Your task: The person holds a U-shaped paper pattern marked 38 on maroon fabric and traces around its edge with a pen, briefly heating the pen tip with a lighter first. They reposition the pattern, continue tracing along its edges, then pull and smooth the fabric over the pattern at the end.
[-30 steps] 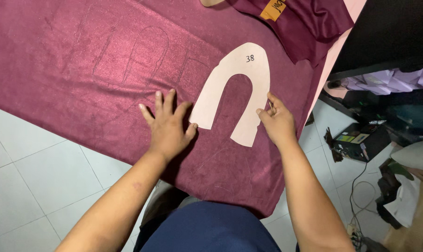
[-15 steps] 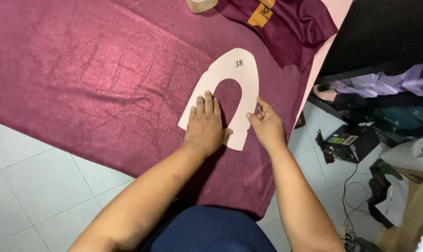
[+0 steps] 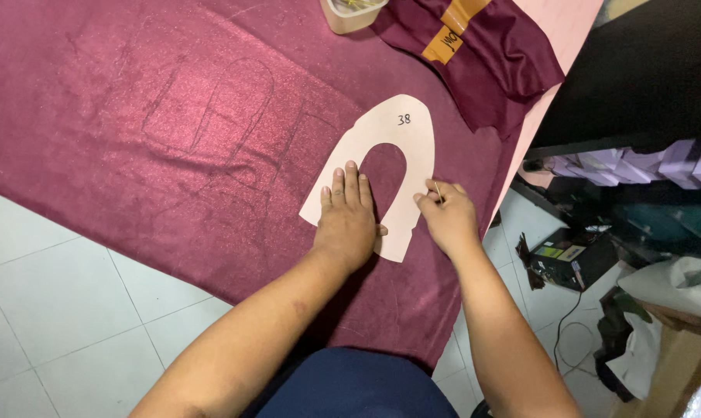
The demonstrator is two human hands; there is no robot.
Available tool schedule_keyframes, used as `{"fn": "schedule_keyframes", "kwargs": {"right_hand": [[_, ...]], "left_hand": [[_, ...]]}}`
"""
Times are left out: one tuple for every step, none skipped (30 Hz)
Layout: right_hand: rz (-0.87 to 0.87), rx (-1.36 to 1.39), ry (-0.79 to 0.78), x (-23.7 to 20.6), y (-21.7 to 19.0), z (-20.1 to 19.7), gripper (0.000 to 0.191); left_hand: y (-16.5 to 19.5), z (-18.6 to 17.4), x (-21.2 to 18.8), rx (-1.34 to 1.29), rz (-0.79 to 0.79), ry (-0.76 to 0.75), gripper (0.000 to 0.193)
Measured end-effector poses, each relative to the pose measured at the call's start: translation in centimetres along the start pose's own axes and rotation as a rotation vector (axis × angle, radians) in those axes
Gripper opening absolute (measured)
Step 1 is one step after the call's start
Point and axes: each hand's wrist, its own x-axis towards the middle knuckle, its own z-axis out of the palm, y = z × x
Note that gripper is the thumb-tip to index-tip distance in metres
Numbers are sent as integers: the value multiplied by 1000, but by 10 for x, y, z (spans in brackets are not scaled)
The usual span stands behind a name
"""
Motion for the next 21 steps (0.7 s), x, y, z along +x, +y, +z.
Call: {"fn": "schedule_keyframes", "kwargs": {"right_hand": [[-49, 9, 45, 3, -7, 0, 29], [-98, 20, 90, 6, -16, 0, 26], [-204, 50, 94, 7, -27, 1, 25], [-310, 81, 95, 8, -38, 3, 24], [-414, 114, 95, 9, -50, 6, 25], [-424, 160, 5, 10, -62, 11, 25], [-433, 206, -85, 11, -73, 16, 25], [-442, 250, -173, 12, -83, 22, 25], [-414, 243, -274, 12, -92, 29, 24], [-387, 234, -373, 12, -100, 37, 22], [-359, 223, -473, 12, -106, 44, 21], [-388, 168, -493, 11, -109, 50, 20], [-415, 113, -513, 10, -111, 57, 20], [-443, 59, -530, 10, -112, 62, 19], [-481, 28, -520, 9, -111, 66, 19], [-517, -4, -510, 8, -110, 70, 19], [-554, -36, -500, 8, -109, 73, 19], [-549, -29, -499, 7, -107, 75, 19], [-545, -22, -497, 6, -105, 77, 20], [-540, -15, -496, 6, -104, 79, 20], [-554, -40, -487, 5, -103, 80, 20]], "left_hand": [[1, 1, 0, 1, -7, -8, 99], [1, 3, 0, 5, -4, -1, 99], [1, 4, 0, 11, -1, 6, 98], [1, 6, 0, 17, 2, 11, 98], [2, 9, 0, 11, -4, 20, 96], [3, 11, 1, 6, -10, 28, 95], [3, 14, 1, 2, -15, 37, 93], [2, 17, 1, 76, 2, -7, 86], [1, 20, 2, 149, 21, -50, 78], [-1, 22, 4, 222, 42, -91, 71], [-2, 26, 4, 207, 66, -27, 71], [-3, 30, 4, 192, 90, 36, 70], [-4, 34, 3, 179, 115, 99, 71], [-5, 38, 4, 117, 106, 142, 71], [-6, 41, 5, 56, 96, 185, 70], [-6, 43, 6, -7, 87, 228, 70], [-6, 45, 7, -38, 86, 260, 72], [-6, 46, 8, -69, 85, 291, 74], [-5, 46, 9, -99, 85, 322, 75], [-5, 46, 9, -55, 89, 317, 75], [-4, 45, 9, -11, 94, 310, 75]]}}
